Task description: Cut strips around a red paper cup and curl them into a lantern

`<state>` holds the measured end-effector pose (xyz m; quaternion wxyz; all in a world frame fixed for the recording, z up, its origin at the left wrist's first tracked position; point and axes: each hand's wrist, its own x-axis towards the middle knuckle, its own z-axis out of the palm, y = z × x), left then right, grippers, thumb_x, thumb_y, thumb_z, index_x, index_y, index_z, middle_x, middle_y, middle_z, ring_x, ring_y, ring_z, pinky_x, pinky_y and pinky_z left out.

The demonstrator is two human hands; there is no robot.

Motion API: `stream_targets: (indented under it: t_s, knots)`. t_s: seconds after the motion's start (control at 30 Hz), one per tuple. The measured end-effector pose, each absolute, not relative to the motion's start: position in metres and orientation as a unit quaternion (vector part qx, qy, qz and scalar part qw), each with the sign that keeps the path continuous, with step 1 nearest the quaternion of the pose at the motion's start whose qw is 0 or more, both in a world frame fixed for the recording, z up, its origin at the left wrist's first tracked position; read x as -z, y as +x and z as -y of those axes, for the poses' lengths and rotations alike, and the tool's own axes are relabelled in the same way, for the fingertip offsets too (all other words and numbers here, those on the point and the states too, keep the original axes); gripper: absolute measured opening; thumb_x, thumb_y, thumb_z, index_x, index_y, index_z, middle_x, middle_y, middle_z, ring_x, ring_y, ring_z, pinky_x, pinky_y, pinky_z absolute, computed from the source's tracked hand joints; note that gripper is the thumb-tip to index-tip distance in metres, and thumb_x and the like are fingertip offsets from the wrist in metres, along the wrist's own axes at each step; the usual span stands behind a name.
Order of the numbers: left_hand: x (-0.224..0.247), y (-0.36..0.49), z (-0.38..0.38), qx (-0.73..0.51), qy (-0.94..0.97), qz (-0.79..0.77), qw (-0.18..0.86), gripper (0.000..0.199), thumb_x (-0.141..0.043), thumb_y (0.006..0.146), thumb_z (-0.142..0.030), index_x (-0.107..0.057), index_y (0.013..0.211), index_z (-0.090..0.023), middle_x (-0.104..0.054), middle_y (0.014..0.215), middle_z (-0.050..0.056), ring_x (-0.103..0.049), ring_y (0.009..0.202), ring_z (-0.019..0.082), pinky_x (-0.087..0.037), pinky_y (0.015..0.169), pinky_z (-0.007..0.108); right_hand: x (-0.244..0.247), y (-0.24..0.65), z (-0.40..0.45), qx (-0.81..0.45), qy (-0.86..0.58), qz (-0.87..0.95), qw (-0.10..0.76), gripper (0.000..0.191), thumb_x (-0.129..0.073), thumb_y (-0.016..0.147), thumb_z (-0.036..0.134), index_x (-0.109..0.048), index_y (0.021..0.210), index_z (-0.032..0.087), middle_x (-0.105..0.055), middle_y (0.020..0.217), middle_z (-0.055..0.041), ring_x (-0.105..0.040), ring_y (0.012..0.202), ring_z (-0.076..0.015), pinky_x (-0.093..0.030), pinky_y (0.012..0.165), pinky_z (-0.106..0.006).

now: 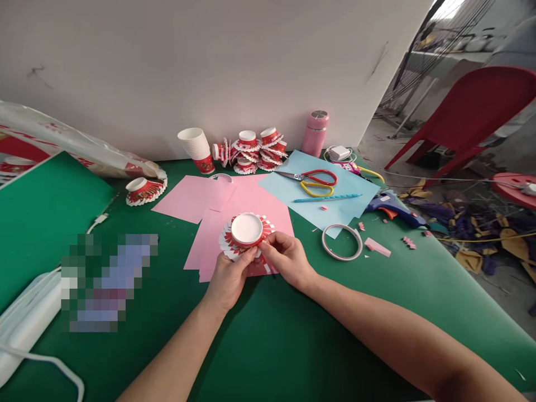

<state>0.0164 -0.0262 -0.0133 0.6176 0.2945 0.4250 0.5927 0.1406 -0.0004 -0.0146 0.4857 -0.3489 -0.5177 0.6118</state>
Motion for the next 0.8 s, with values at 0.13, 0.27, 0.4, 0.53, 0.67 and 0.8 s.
stream_targets:
  t_s: [0.13, 0.27, 0.4, 0.53, 0.67, 0.8]
  knots:
    - [0.0138, 0.0178, 0.0255, -0.602, 0.291, -0.422, 0.612, 0.02, -0.076, 0.062, -0.023, -0.071, 0.08, -0.018, -0.07, 0.08, 0.003, -0.061, 0.078, 0.017, -0.048, 0.071, 0.029, 0.0128, 0.1405, 0.001, -0.599, -0.356, 0.521, 0.493, 0.028, -0.064, 0.071, 0.041, -0.053, 0.062, 0.017, -0.05, 0.054, 0.0043, -0.044, 0.048, -0.0074, -0.036, 0.048, -0.021]
    - [0.0129, 0.0198, 0.0261, -0.605, 0.289, -0.424, 0.609, 0.019, -0.076, 0.061, -0.024, -0.071, 0.079, -0.017, -0.07, 0.081, 0.003, -0.061, 0.08, 0.018, -0.048, 0.075, 0.031, 0.0116, 0.1402, 0.0012, -0.606, -0.367, 0.511, 0.487, 0.031, -0.064, 0.07, 0.044, -0.051, 0.06, 0.018, -0.049, 0.052, 0.0049, -0.042, 0.046, -0.0068, -0.035, 0.046, -0.021]
    - [0.0092, 0.0218, 0.0272, -0.608, 0.287, -0.427, 0.605, 0.024, -0.078, 0.059, -0.024, -0.071, 0.081, -0.017, -0.071, 0.082, 0.004, -0.063, 0.085, 0.02, -0.048, 0.081, 0.035, 0.0112, 0.1393, 0.0009, -0.614, -0.377, 0.503, 0.478, 0.034, -0.063, 0.069, 0.048, -0.049, 0.059, 0.019, -0.047, 0.049, 0.0058, -0.041, 0.044, -0.0068, -0.034, 0.045, -0.021]
    - [0.0076, 0.0222, 0.0281, -0.604, 0.298, -0.432, 0.6, 0.025, -0.077, 0.06, -0.024, -0.071, 0.083, -0.016, -0.071, 0.084, 0.005, -0.063, 0.089, 0.022, -0.047, 0.087, 0.037, 0.0128, 0.1371, 0.0008, -0.628, -0.383, 0.483, 0.475, 0.038, -0.065, 0.067, 0.052, -0.048, 0.059, 0.019, -0.048, 0.049, 0.0055, -0.043, 0.045, -0.0076, -0.036, 0.046, -0.022]
    - [0.0104, 0.0209, 0.0279, -0.603, 0.311, -0.437, 0.591, 0.024, -0.076, 0.062, -0.024, -0.071, 0.084, -0.016, -0.071, 0.088, 0.006, -0.063, 0.09, 0.022, -0.047, 0.086, 0.037, 0.0159, 0.1354, 0.0008, -0.646, -0.376, 0.465, 0.474, 0.04, -0.066, 0.065, 0.055, -0.049, 0.06, 0.019, -0.053, 0.053, 0.0034, -0.047, 0.049, -0.0096, -0.039, 0.05, -0.024]
    - [0.0145, 0.0189, 0.0272, -0.603, 0.32, -0.454, 0.573, 0.022, -0.076, 0.062, -0.026, -0.071, 0.081, -0.014, -0.071, 0.083, 0.006, -0.063, 0.084, 0.02, -0.049, 0.082, 0.035, 0.0167, 0.1371, 0.0008, -0.655, -0.36, 0.472, 0.468, 0.04, -0.066, 0.066, 0.056, -0.051, 0.063, 0.019, -0.055, 0.057, 0.0028, -0.051, 0.053, -0.0104, -0.042, 0.054, -0.024]
